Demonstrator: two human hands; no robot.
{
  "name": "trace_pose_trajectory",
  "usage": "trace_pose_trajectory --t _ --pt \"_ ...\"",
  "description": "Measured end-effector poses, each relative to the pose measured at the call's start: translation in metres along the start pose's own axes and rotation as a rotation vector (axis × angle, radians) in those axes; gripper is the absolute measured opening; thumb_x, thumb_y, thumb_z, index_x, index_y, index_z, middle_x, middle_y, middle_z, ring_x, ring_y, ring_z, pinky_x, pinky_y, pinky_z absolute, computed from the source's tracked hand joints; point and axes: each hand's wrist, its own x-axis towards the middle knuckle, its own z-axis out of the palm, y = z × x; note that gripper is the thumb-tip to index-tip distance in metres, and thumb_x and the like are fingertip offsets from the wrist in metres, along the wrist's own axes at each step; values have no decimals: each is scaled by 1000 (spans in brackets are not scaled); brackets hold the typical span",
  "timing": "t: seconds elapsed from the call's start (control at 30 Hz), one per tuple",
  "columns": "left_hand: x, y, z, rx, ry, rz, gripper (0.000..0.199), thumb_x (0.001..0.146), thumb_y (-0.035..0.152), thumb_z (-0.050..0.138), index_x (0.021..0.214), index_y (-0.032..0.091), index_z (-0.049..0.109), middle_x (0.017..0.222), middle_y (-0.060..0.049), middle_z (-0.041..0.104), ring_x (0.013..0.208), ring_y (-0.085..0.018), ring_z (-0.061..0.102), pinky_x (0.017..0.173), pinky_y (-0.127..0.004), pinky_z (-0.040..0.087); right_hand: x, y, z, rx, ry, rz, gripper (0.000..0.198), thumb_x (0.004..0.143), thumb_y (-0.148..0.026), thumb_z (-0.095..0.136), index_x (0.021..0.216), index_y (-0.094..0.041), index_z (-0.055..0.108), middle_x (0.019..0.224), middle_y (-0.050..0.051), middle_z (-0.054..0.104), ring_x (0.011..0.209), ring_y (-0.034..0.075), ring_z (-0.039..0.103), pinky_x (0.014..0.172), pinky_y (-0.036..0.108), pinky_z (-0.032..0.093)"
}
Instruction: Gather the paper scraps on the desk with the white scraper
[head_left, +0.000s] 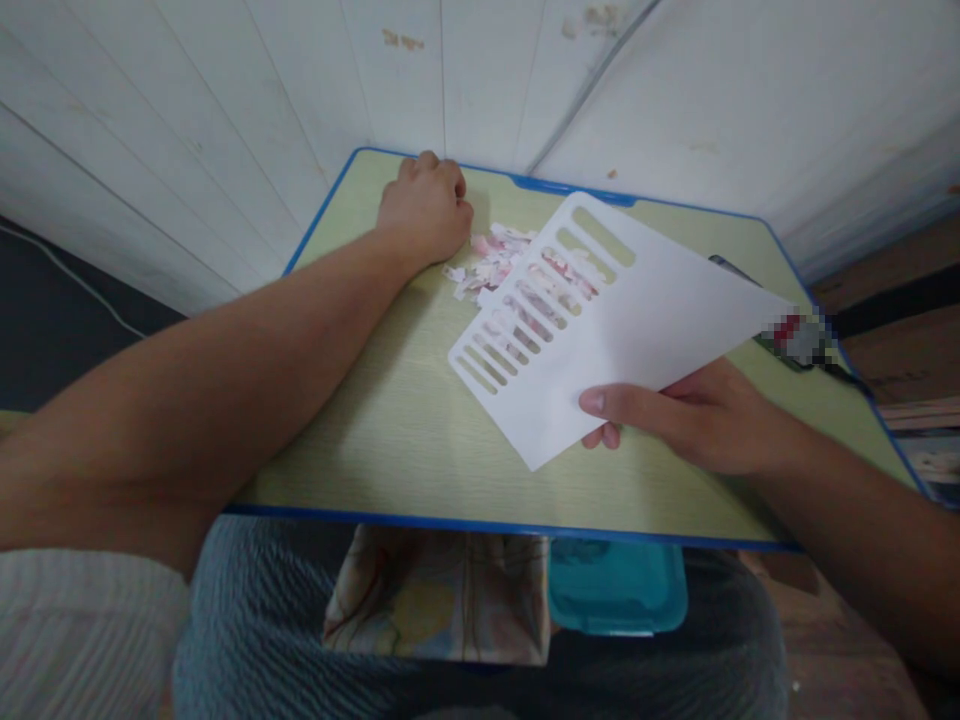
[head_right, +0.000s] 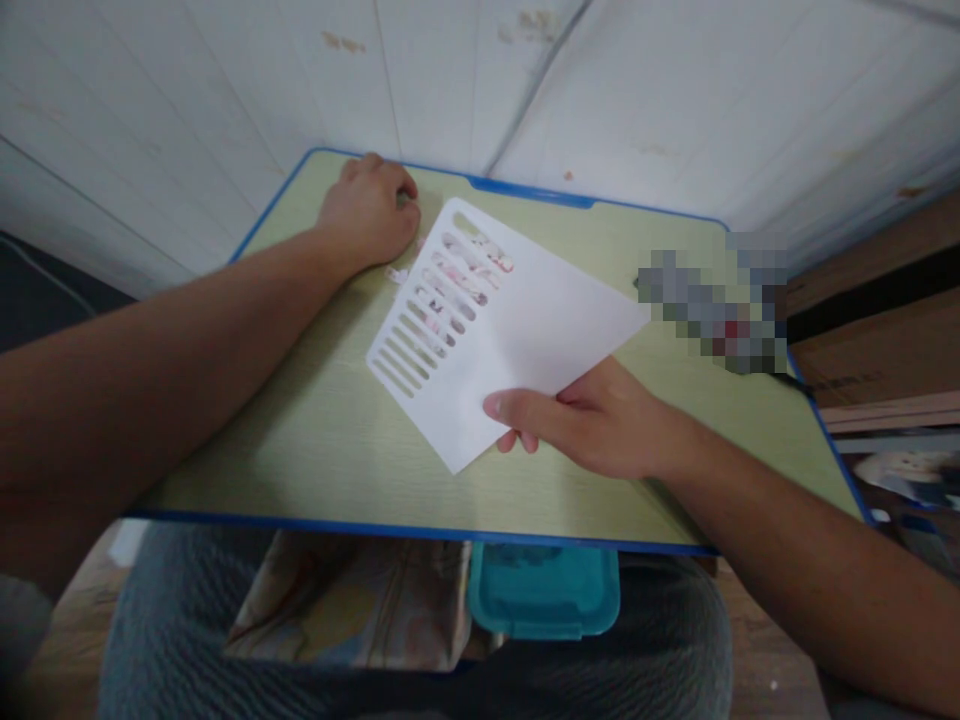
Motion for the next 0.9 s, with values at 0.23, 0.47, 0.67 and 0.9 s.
trace_pose_trajectory --t 0.23,0.47,0.67,0.9 --pt "-1 1 -2 -16 -26 -26 38 117 18 59 150 13 75 163 -18 65 157 -39 55 132 -65 52 2 -3 -3 72 -43 -4 24 99 -29 87 75 -26 82 68 4 81 56 23 75 53 35 65" --pt "-1 2 -3 -14 -31 -26 39 117 18 58 151 10 74 164 -18 64 158 -39 55 132 -64 51 2 3 -3 75 -91 -26 20 100 -27 85 81 -23 82 69 2 81 56 19 75 53 28 63" --pt "3 -3 2 -25 5 -15 37 114 18 63 148 12 77 161 -17 67 155 -38 56 131 -63 52 -3 -3 8 55 -193 -59 21 106 -22 80 85 -26 83 74 1 84 61 17 78 57 24 64" --pt "1 1 -1 -21 -3 -20 34 115 16 64 145 12 79 161 -20 68 156 -42 57 130 -65 54 -5 -7 3 66 -221 -85 19 106 -27 83 87 -24 84 76 2 85 63 18 79 58 26 65"
